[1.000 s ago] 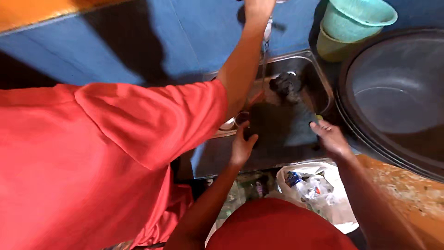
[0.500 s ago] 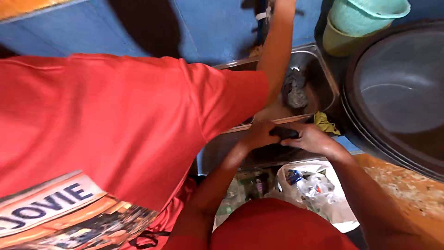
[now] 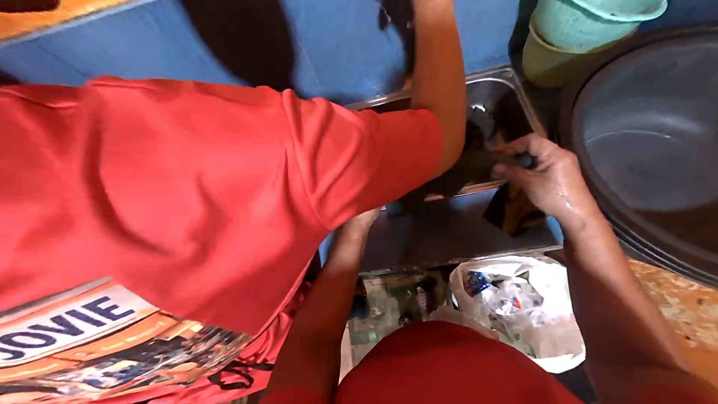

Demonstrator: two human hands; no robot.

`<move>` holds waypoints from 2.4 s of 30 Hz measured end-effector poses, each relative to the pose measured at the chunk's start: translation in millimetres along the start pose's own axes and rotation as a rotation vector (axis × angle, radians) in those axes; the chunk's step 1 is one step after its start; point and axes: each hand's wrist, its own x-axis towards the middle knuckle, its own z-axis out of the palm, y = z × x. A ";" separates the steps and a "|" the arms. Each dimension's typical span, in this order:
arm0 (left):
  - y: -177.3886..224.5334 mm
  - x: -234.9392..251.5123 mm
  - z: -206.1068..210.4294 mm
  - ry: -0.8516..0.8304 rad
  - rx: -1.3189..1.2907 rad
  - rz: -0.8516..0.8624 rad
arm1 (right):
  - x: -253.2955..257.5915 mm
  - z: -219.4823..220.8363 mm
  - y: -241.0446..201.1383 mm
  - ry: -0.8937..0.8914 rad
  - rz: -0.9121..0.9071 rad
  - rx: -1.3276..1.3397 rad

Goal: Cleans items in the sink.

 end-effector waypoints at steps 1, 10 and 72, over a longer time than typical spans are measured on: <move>5.1 -10.5 -4.8 0.004 -0.028 0.083 | -13.0 -1.0 -0.2 -0.028 -0.034 0.019; -41.8 -103.8 23.2 -0.599 0.095 0.332 | -145.3 35.1 59.2 -0.469 0.226 0.077; -264.1 -67.6 -125.4 0.649 0.449 -0.545 | -1.7 424.2 -73.8 -0.568 -0.651 -0.308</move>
